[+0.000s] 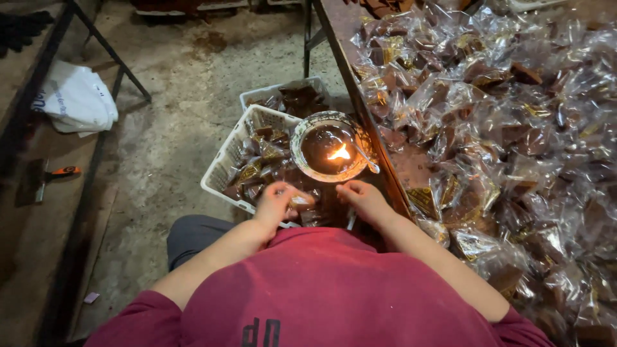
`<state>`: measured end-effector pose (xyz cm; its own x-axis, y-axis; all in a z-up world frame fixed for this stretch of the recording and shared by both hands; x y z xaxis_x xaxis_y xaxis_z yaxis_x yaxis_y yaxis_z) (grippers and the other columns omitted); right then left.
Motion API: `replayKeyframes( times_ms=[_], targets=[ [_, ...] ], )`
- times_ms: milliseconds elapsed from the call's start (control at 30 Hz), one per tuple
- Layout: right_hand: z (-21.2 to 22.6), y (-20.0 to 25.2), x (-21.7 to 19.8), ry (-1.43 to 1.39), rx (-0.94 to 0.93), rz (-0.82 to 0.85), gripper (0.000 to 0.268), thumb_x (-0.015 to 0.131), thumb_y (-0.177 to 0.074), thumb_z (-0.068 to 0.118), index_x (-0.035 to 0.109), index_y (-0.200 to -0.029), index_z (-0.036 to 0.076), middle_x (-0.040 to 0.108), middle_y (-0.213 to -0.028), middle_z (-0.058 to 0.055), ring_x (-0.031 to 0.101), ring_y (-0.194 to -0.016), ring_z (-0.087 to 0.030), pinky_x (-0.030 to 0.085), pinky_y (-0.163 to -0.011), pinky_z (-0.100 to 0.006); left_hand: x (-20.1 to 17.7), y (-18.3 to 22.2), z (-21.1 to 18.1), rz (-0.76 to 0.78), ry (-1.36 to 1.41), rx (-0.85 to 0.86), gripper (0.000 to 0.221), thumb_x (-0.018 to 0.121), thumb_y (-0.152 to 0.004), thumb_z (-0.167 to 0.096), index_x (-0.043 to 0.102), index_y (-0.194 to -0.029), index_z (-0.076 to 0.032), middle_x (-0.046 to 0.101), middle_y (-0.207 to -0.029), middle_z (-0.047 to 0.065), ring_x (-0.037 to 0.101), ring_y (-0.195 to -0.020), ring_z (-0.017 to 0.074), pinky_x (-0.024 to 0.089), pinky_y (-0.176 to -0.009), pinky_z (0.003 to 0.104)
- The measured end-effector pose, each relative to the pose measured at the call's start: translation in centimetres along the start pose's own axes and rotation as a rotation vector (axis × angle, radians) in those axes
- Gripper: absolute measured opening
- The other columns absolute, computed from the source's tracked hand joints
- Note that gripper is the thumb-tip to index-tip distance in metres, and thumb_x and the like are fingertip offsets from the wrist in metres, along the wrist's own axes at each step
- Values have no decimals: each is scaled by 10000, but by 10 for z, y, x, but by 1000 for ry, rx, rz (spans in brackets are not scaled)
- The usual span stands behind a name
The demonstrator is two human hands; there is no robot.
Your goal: Sealing plastic bags containing food items by melting the edges over a candle flame.
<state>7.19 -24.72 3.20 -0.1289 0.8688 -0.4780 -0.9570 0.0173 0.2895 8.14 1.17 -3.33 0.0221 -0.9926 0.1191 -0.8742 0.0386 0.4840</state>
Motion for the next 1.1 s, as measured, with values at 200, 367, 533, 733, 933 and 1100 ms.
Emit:
replayKeyframes(
  times_ms=[200, 367, 533, 733, 933, 1100],
  targets=[
    [39, 27, -93, 112, -245, -312, 212, 756, -915, 343, 794, -1034, 172, 736, -916, -130, 698, -924, -303, 528, -844, -403, -13, 20, -10, 36, -5, -50, 703, 633, -1024, -310, 259, -1581, -102, 452, -1463, 205, 547, -1279, 287, 483, -1076, 389],
    [16, 53, -199, 360, -69, -539, 372, 733, -909, 411, 656, -1240, 258, 592, -1197, -101, 537, -1137, -318, 434, -944, -482, 8, 13, 18, 258, -129, -130, 536, 625, -1024, -360, 511, -1477, -98, 677, -1312, 184, 707, -1142, 284, 575, -956, 423],
    [-88, 75, -271, 635, 512, -615, 757, 719, -853, 458, 380, -1529, 428, 423, -1548, -122, 240, -1486, -376, 294, -1021, -754, 8, 14, 16, 268, -223, -128, 494, 624, -1012, -351, 551, -1450, -134, 719, -1254, 134, 726, -1061, 217, 574, -900, 343],
    [-114, 62, -288, 648, 135, -1020, 331, 742, -945, 510, 705, -1220, 330, 561, -1158, 10, 563, -1182, -260, 529, -911, -497, 16, 4, 27, 288, -286, -111, 492, 639, -999, -359, 569, -1440, -153, 729, -1246, 123, 723, -1075, 224, 553, -958, 395],
    [-63, 91, -295, 574, -495, -1417, 110, 867, -982, 240, 813, -1050, 173, 722, -1026, -83, 677, -1040, -277, 539, -900, -340, 9, 3, 23, 293, -275, -66, 501, 637, -996, -379, 572, -1433, -143, 725, -1248, 141, 724, -1094, 241, 548, -956, 404],
    [28, 133, -272, -134, -664, -1211, 139, 706, -1092, 157, 678, -1118, 23, 603, -1116, -130, 646, -959, -232, 616, -825, -363, 25, 42, -17, 297, -275, -78, 432, 570, -951, -327, 613, -1345, -153, 699, -1195, 69, 657, -1014, 171, 492, -865, 300]
  ],
)
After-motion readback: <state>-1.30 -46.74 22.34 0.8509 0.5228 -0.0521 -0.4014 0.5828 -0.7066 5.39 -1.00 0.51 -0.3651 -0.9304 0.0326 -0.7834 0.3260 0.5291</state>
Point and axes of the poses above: each hand's wrist, its own y-axis away from the middle knuckle, its own x-axis out of the palm, z = x × y, the point moved 9 cm from there along -y, towards the middle knuckle
